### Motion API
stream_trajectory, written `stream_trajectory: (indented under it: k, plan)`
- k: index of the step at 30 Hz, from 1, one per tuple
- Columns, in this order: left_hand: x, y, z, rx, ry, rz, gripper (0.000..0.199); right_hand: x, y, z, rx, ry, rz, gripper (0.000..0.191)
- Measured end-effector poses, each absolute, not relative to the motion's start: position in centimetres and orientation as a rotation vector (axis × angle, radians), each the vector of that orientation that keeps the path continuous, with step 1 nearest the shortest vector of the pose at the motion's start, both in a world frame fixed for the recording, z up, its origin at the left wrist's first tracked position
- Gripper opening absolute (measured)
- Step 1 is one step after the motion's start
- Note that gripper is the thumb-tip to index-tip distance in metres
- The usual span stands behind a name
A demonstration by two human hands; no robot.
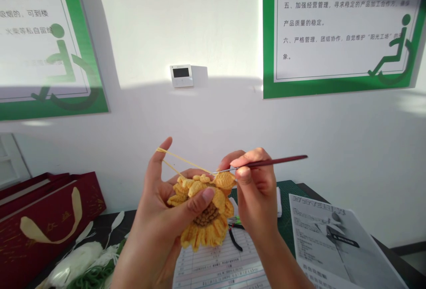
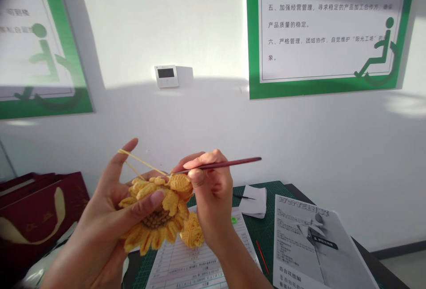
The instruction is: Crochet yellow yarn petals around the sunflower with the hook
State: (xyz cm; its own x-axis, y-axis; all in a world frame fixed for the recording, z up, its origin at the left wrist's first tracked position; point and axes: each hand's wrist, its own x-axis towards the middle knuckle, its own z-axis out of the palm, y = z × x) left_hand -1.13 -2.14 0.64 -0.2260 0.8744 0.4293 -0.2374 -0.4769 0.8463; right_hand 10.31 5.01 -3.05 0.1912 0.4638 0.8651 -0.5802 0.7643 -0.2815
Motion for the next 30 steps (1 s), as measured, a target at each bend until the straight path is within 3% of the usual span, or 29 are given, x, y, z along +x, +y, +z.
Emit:
stream_trajectory:
  k: [6,22,30]
  plan:
    - [-1.5,-2.1,0.7,1.279,0.845,1.736,0.112,12.9,5.9,-2.2,0.182,-1.429,0.769,0.007]
    - [-0.9,-2.5,0.7,1.201,0.819,1.804,0.104,14.3,5.3,-1.9,0.020,-1.721,-0.205,0.018]
    - [-0.7,-2.4,0.8,1.049,0.770,1.804,0.108,13.8,6.4,-2.2,0.062,-1.634,-0.223,0.022]
